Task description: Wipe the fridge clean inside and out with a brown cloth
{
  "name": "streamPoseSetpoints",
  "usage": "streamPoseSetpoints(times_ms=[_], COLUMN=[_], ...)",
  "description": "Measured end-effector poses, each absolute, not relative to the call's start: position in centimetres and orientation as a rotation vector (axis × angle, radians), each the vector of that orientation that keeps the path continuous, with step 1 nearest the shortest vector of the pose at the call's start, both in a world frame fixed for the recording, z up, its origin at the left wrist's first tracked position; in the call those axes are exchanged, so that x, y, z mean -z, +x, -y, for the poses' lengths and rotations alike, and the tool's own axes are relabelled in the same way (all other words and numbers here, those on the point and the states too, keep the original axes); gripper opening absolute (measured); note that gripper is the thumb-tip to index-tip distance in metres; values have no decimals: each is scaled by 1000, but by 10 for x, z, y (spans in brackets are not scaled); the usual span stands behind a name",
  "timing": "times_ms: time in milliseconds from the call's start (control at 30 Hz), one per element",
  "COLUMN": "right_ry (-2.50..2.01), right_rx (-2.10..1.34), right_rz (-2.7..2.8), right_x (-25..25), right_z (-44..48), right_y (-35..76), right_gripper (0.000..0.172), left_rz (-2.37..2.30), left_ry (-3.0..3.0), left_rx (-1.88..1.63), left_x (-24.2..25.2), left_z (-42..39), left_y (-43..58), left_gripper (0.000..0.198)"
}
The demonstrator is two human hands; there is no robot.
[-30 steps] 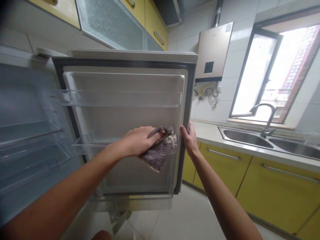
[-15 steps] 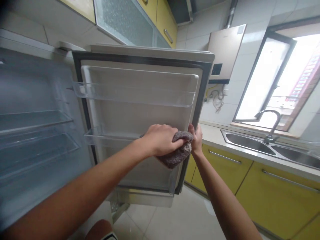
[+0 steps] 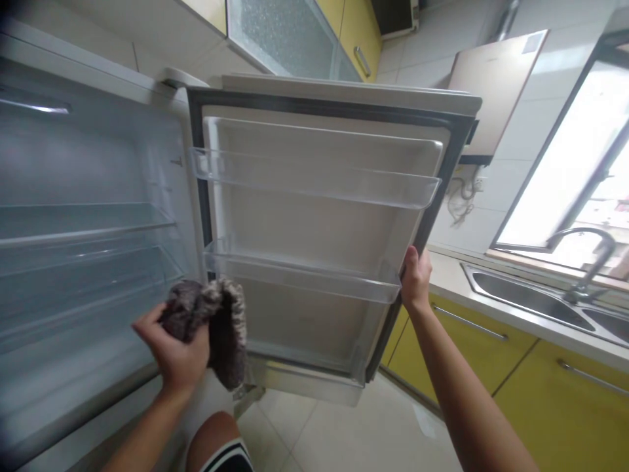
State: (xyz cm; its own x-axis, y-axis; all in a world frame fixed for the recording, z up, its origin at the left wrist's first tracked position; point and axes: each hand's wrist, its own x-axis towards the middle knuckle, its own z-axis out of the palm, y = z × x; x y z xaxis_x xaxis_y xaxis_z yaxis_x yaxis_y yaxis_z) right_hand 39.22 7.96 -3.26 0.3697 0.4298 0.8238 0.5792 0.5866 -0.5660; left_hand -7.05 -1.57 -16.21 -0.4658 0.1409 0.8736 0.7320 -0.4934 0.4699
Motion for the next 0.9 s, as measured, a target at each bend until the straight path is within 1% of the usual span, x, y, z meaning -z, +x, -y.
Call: streamPoseSetpoints(times_ms=[67,133,200,267,367,467,533,600,667,733,767,833,900], right_ry=[-989,-981,-998,-1032,-1066,-1071,-1068,-1070,-1071,-1075,-1076,-1084,-1093], right_rx=[59,28,18,21,37,27,25,32,34,33,31,18,11], right_rz=[1216,1214,1204,1172,1127,1105,1095,1095,1103,1102,1093,1074,1054], right_x=[30,27,26,24,21,19,18,19,20,21,21,21,21], right_z=[-78,-74,-72,-71,-74,-77,-78,-77,-74,-70,-68,-66,-64], right_y=[388,384,382,381,379,376,375,375,375,376,376,377,376], right_gripper=[79,82,85,88,89,90,90,89,89,91,93,97,100], left_rz=[1529,1598,1619,1668,1857,2131,2191,2053,1811,1656,1636,1706,1906], left_ry=[-1184,-1286,-1424,-1474,-1568,-1668,-1683,-1637,-1563,-1526,-1533,-1564,-1605], left_rx=[2282,2382,2234,1987,1707,1499,1478,1628,1793,1836,1821,1767,1647], left_x=[163,149,136,137,170,201,195,167,128,98,92,100,128], left_z=[-7,-31,-47,-51,-40,-24,-19,-22,-28,-36,-38,-38,-31], left_y=[-87,-93,-92,-87,-82,-83,-84,-84,-83,-83,-83,-82,-78], left_gripper=[61,54,49,48,48,47,44,44,51,63,67,72,68])
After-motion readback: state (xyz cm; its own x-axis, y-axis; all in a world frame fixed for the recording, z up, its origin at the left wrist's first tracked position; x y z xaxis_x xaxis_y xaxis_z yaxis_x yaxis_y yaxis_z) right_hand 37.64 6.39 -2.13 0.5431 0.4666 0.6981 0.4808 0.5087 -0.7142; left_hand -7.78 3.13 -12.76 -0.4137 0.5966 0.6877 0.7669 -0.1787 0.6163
